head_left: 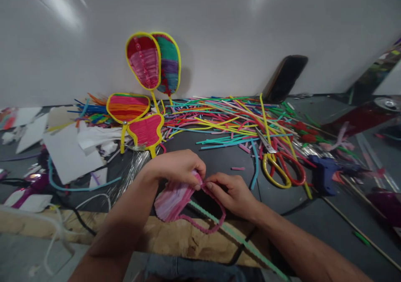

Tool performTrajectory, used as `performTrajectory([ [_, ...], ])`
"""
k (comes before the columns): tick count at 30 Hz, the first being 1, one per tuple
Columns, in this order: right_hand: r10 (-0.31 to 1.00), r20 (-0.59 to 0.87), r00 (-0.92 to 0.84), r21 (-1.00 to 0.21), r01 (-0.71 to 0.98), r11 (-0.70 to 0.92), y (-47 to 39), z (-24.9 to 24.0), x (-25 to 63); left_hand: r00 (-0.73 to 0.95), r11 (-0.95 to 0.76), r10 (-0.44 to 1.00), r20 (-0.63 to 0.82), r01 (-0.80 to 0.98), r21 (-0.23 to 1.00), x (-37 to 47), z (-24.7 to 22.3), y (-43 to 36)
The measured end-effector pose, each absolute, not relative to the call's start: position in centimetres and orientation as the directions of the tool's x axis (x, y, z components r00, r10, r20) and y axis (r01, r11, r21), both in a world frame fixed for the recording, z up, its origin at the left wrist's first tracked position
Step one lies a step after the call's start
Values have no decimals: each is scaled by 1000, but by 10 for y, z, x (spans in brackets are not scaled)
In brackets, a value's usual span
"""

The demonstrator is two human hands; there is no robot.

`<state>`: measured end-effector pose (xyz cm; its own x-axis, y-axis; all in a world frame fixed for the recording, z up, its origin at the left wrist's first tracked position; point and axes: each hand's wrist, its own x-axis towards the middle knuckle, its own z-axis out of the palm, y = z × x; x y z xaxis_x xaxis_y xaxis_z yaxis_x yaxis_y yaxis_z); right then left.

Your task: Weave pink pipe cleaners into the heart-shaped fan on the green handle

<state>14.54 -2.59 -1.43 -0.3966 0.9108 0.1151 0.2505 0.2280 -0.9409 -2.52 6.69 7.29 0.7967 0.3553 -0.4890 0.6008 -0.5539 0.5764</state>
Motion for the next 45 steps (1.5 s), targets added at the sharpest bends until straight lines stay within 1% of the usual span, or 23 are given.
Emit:
performTrajectory([
  [2,927,90,-364,-966,193,169,-25,-16,145,807,-562,350,-475,587,583,-24,75,65],
  [3,938,48,-345,-986,136,100,-24,-17,144,814,-566,353,-462,579,587,-23,76,65],
  [5,943,-77,-322,-996,-27,-90,-22,-20,143,828,-579,359,-432,560,593,-22,77,63],
  [6,932,-143,-333,-975,-116,-191,-22,-21,142,835,-586,360,-417,550,595,-21,78,63],
  [8,892,-237,-384,-895,-271,-355,-21,-22,141,850,-594,355,-390,527,608,-21,79,61],
  [10,852,-281,-441,-805,-375,-460,-20,-22,141,865,-593,345,-364,501,630,-22,78,60],
  [12,824,-289,-488,-733,-441,-518,-20,-21,141,881,-587,334,-336,473,657,-22,78,59],
  [15,786,-269,-556,-689,-459,-561,-20,-20,143,883,-584,350,-312,466,664,-23,79,57],
  [19,722,-266,-639,-735,-350,-581,-21,-19,144,854,-590,398,-335,518,619,-22,80,55],
  [22,718,-304,-625,-770,-282,-572,-21,-19,145,847,-603,395,-356,531,596,-21,79,55],
  [30,703,-345,-622,-785,-219,-580,-19,-18,146,861,-605,354,-365,508,613,-19,77,54],
  [35,726,-320,-609,-796,-242,-554,-19,-20,145,844,-611,371,-387,535,583,-18,78,55],
  [38,750,-289,-595,-826,-240,-509,-19,-20,146,825,-610,380,-418,563,558,-20,79,58],
  [41,794,-262,-549,-844,-269,-464,-18,-20,147,823,-608,384,-419,567,556,-22,79,60],
  [45,798,-280,-533,-791,-343,-506,-19,-20,145,844,-618,385,-374,537,575,-23,80,58],
])
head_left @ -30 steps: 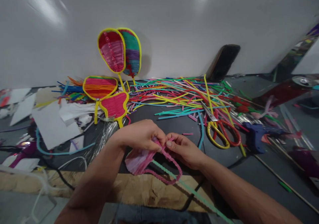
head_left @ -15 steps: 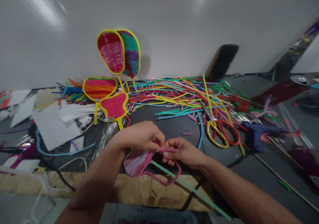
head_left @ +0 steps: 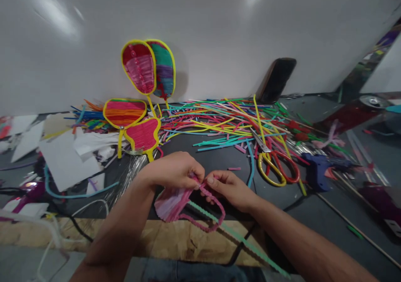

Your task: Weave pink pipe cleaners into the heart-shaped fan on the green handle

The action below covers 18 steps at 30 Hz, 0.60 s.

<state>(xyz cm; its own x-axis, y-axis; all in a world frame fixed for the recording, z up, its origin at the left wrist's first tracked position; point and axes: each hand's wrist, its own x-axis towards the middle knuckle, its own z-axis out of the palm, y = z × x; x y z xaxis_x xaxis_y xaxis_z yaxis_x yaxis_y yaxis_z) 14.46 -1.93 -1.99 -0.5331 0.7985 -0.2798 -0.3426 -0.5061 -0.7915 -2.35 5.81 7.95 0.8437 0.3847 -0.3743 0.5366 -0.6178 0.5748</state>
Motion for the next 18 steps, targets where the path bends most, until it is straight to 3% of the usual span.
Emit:
performTrajectory([
  [3,799,-295,-524,-749,-393,-534,-20,-22,141,864,-623,381,-328,502,600,-25,80,55],
  [6,861,-261,-437,-792,-412,-450,-20,-24,139,874,-623,383,-300,484,614,-27,79,53],
  [12,929,-116,-350,-963,-191,-192,-18,-23,141,871,-605,406,-275,482,634,-28,80,54],
  [18,880,-145,-452,-957,-160,-240,-17,-21,144,853,-579,433,-291,511,635,-27,81,57],
])
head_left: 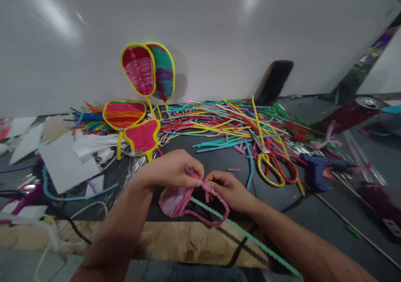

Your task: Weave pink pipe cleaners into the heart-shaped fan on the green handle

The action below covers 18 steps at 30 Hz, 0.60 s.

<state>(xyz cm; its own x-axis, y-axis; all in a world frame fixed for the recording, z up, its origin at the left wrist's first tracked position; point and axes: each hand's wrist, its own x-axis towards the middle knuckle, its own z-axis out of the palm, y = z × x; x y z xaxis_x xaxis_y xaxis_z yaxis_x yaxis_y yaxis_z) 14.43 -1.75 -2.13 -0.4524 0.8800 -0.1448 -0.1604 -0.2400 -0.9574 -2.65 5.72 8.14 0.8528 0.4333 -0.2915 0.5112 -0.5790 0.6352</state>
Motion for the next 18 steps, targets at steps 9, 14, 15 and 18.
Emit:
performTrajectory([
  [9,905,-58,-422,-974,-176,-144,-12,-19,152,841,-558,420,-341,536,634,-29,81,60],
  [14,928,95,-360,-987,91,136,-12,-10,158,832,-527,415,-368,549,648,-33,84,62],
  [15,920,116,-374,-973,145,181,-12,-8,159,832,-523,418,-365,549,652,-33,84,63],
  [18,888,147,-435,-945,203,255,-13,-4,160,824,-523,434,-364,560,643,-33,83,64],
])
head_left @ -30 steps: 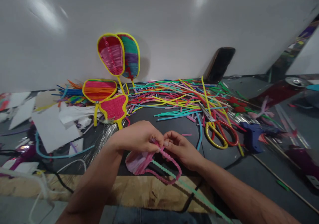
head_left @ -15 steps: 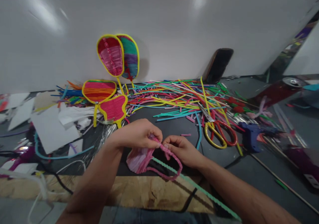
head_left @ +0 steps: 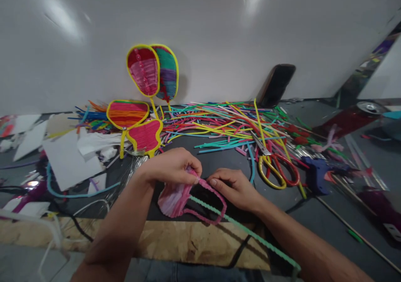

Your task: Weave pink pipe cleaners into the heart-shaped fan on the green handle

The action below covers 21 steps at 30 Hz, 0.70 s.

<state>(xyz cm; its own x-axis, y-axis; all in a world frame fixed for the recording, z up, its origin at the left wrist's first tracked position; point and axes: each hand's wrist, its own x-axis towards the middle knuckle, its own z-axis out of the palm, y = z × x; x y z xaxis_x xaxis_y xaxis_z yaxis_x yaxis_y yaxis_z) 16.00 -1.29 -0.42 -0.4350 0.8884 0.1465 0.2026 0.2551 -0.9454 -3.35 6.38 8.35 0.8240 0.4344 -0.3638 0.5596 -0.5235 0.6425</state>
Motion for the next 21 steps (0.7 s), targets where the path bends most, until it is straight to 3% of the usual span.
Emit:
performTrajectory([
  [3,849,129,-512,-957,160,242,-14,-1,161,809,-539,454,-373,583,608,-33,83,64],
  [10,753,-13,-658,-998,60,35,-18,3,162,776,-525,498,-388,626,577,-29,87,62],
  [16,815,-74,-575,-979,197,50,-23,-2,153,753,-548,517,-406,656,518,-19,86,56],
  [21,841,-44,-539,-969,229,96,-21,-7,154,761,-577,525,-382,648,497,-18,86,55],
])
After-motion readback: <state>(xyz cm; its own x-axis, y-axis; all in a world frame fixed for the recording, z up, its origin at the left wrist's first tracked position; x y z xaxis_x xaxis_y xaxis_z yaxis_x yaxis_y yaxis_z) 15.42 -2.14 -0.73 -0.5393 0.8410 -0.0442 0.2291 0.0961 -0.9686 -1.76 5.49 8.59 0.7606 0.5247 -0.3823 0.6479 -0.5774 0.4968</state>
